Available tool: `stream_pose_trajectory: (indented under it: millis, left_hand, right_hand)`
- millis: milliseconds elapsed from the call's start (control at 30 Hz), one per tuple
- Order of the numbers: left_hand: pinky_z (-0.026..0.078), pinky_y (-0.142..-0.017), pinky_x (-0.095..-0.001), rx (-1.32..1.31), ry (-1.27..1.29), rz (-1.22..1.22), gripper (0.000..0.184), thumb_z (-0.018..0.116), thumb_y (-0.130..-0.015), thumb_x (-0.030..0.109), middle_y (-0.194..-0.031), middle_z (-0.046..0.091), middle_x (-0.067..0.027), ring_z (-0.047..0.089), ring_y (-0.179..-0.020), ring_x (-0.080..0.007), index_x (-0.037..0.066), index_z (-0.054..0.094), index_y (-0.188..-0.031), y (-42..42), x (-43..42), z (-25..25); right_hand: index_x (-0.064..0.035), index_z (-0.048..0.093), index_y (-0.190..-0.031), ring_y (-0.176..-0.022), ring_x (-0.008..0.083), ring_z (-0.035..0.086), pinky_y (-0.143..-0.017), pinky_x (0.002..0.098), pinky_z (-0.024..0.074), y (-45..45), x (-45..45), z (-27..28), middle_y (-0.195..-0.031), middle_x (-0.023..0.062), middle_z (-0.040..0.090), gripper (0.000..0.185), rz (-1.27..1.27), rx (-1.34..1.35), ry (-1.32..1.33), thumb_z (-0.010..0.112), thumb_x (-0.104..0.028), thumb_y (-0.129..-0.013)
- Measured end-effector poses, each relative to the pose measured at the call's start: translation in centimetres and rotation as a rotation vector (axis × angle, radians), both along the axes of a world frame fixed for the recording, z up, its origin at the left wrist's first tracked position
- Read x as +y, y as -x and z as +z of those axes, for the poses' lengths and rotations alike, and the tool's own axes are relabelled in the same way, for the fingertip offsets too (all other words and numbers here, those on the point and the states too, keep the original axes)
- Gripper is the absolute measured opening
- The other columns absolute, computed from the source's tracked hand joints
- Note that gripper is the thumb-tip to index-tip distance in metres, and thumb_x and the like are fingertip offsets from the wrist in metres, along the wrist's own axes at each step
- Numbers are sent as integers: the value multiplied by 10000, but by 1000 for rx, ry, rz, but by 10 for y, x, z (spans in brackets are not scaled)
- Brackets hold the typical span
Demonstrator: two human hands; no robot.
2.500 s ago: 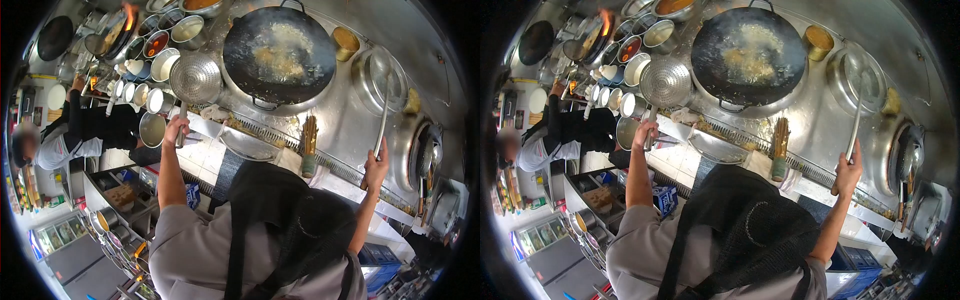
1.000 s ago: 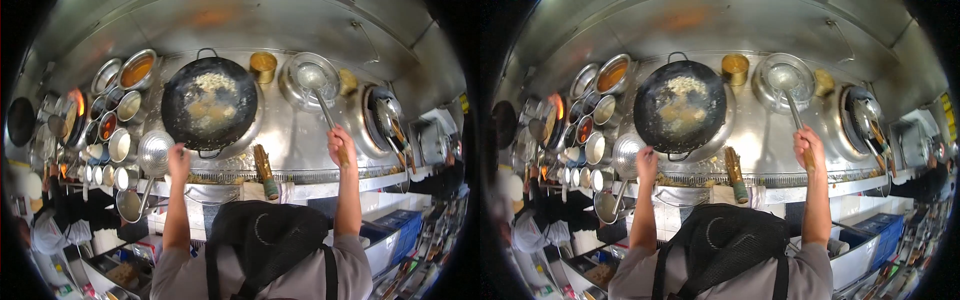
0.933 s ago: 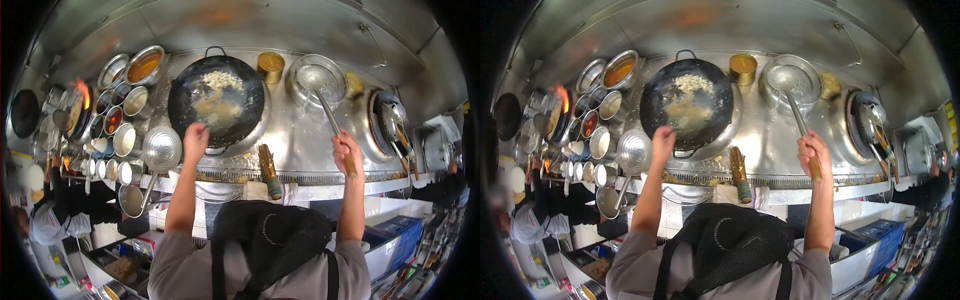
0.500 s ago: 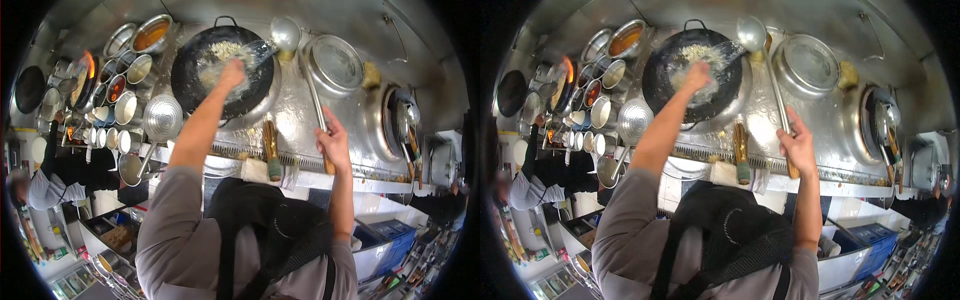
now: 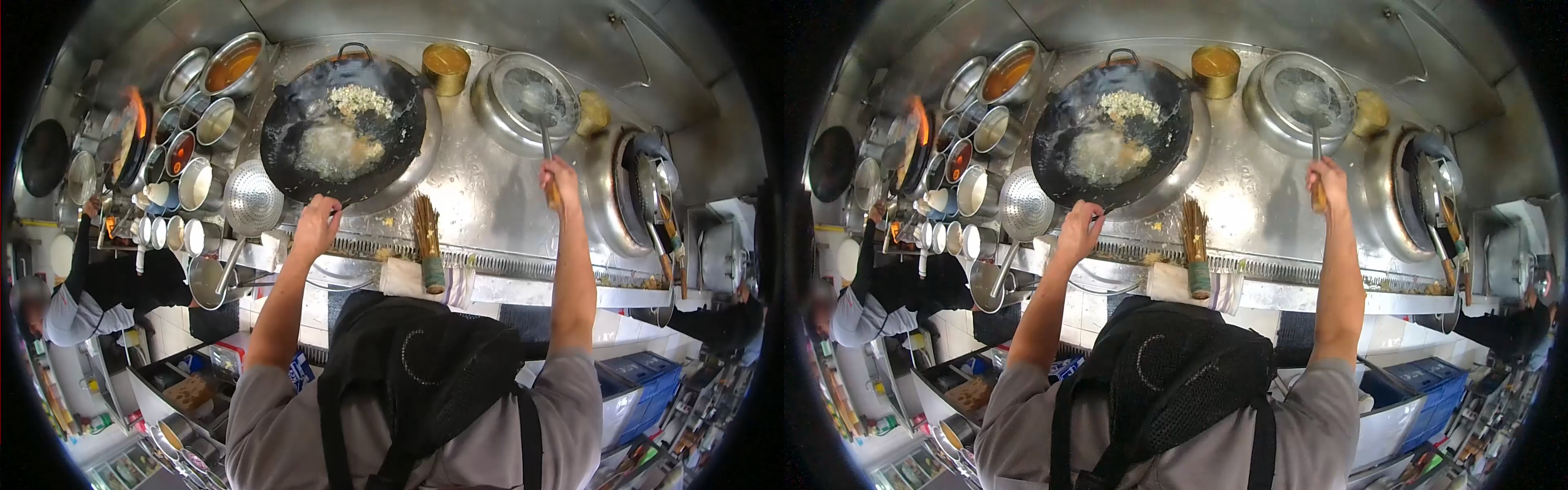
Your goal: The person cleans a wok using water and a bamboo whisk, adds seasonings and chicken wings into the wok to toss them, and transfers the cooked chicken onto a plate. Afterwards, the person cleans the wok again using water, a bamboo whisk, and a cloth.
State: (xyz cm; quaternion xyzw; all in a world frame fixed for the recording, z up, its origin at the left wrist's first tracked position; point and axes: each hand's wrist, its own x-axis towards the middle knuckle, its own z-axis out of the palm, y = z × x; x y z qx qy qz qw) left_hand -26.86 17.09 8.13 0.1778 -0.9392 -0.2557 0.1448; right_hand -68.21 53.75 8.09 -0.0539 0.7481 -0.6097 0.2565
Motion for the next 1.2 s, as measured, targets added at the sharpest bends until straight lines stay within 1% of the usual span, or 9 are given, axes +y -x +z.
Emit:
stream_pose_trajectory:
  millis: [100,467,633,733,867,1000,1067,1133,1200]
  left_hand:
    - [458,-707,-488,43,51,37,172,686,-833,80,-909,562,-164,587,-841,-406,66,575,-964,-2,2,8]
    - [467,-700,-503,24,208,128,189,700,-821,104,-922,547,-133,597,-773,-381,79,532,-904,17,23,-12]
    - [378,-1038,-490,349,-127,-140,604,781,-745,144,-1272,479,-200,451,-1228,-407,53,496,-1270,-3,34,45]
    - [230,-1158,-575,488,-200,-453,723,818,-727,212,-1411,409,-170,325,-1390,-403,81,459,-1341,-17,47,114]
    - [176,-1173,-605,473,-211,-524,646,839,-730,293,-1365,463,-133,320,-1412,-380,112,521,-1262,-29,49,118]
    - [236,-1161,-574,606,-255,-301,313,752,-804,140,-1237,567,-109,467,-1312,-358,107,569,-1057,-53,9,99]
    - [296,-1139,-525,785,-464,-155,302,683,-808,-3,-1208,595,-118,510,-1277,-308,105,559,-1062,-74,-24,91]
    - [413,-1070,-427,950,-798,43,237,631,-890,-29,-1149,637,-104,562,-1212,-254,59,529,-1085,-98,-62,88]
    - [453,-1035,-416,1046,-917,218,197,590,-935,-25,-1079,662,-106,610,-1150,-265,53,504,-1094,-115,-100,92]
  right_hand:
    - [9,536,-962,-567,65,518,-493,223,461,-23,-5,50,-769,44,565,85,-172,-424,628,567,-56,-918]
    - [-42,494,-946,-548,29,490,-438,178,433,-198,-49,174,-823,53,544,88,30,-551,802,579,-51,-922]
    - [-47,492,-985,-524,27,494,-405,182,444,-260,-115,156,-797,40,551,155,107,-695,810,617,-34,-894]
    - [-31,532,-1071,-633,55,571,-533,220,510,-281,-157,116,-829,55,594,175,278,-883,942,598,-70,-914]
    - [-28,573,-1183,-904,169,638,-814,309,534,-324,-213,58,-1048,59,646,259,294,-601,872,577,-127,-944]
    - [-14,537,-1292,-949,198,631,-823,322,527,-337,-221,52,-1131,95,624,413,312,-404,554,629,-201,-936]
    - [2,480,-1355,-1037,280,617,-850,397,524,-313,-184,18,-1184,175,592,551,528,460,-432,664,-271,-913]
    - [10,428,-1402,-1046,386,612,-878,454,512,-317,-142,-8,-1111,258,598,732,404,655,-908,729,-360,-847]
    - [9,418,-1411,-1018,412,619,-877,470,511,-326,-100,-54,-1067,277,611,778,456,697,-1012,747,-374,-818]
